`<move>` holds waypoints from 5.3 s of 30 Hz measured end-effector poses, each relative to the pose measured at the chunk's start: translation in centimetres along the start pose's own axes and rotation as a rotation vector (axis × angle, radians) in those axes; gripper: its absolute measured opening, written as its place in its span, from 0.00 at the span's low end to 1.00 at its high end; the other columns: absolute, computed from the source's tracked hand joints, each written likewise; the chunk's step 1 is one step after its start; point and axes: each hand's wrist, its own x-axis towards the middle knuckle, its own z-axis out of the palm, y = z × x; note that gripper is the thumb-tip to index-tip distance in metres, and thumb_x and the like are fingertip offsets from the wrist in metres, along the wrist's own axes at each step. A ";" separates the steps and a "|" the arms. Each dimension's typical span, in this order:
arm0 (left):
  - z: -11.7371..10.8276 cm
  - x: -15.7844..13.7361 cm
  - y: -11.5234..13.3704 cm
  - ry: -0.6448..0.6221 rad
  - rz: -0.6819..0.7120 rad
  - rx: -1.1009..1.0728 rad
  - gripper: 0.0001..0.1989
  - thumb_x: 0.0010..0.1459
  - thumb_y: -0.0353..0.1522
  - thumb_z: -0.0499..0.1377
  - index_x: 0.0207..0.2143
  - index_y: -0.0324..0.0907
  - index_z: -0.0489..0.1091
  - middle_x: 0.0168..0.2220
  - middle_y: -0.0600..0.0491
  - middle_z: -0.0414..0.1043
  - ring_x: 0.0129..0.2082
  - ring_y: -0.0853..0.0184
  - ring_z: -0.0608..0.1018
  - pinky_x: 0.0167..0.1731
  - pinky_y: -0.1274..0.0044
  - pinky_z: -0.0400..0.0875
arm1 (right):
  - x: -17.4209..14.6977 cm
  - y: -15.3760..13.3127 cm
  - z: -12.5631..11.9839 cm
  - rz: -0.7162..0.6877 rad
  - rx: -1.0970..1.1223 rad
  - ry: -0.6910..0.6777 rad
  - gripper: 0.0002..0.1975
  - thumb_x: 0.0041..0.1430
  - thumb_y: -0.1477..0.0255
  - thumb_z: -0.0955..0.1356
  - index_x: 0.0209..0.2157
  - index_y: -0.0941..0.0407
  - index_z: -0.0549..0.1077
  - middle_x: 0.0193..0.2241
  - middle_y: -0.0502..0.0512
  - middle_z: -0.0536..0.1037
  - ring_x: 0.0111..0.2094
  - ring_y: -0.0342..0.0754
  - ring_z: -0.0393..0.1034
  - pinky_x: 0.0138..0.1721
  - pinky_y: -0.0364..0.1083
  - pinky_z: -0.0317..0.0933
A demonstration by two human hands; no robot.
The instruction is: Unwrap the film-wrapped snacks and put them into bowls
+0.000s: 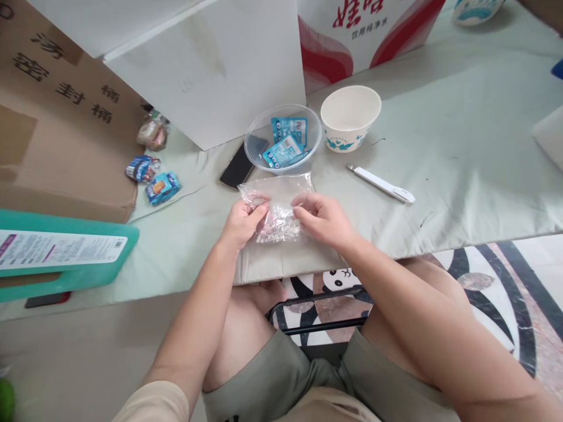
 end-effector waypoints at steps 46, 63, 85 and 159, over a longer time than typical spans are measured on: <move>0.8 -0.3 0.3 -0.150 -0.008 -0.335 0.36 0.39 0.35 0.74 0.53 0.50 0.67 0.43 0.54 0.75 0.36 0.69 0.79 0.35 0.78 0.73 | -0.4 -0.3 -0.2 0.071 0.038 -0.315 0.12 0.52 0.62 0.73 0.31 0.56 0.72 0.23 0.47 0.72 0.24 0.42 0.64 0.24 0.43 0.56; 2.3 0.0 -0.1 -0.007 0.038 -0.242 0.13 0.44 0.38 0.70 0.29 0.43 0.70 0.20 0.61 0.66 0.17 0.76 0.66 0.19 0.82 0.61 | 0.0 -0.2 0.4 -0.037 0.299 -0.136 0.09 0.53 0.62 0.68 0.35 0.51 0.70 0.25 0.46 0.70 0.26 0.44 0.64 0.29 0.44 0.61; 5.3 1.6 -0.8 -0.078 -0.012 -0.074 0.22 0.44 0.42 0.72 0.37 0.39 0.73 0.31 0.53 0.76 0.32 0.67 0.78 0.36 0.75 0.73 | 0.3 -0.4 -3.0 -0.190 0.009 -0.077 0.17 0.53 0.71 0.67 0.46 0.53 0.66 0.28 0.45 0.68 0.28 0.43 0.63 0.32 0.44 0.58; -4.4 11.5 5.0 0.365 0.019 1.298 0.37 0.53 0.48 0.65 0.61 0.40 0.63 0.62 0.37 0.66 0.64 0.44 0.66 0.63 0.60 0.61 | 1.3 -0.4 2.5 -0.206 -0.470 -0.150 0.06 0.59 0.72 0.62 0.34 0.54 0.70 0.23 0.50 0.73 0.25 0.45 0.66 0.31 0.45 0.56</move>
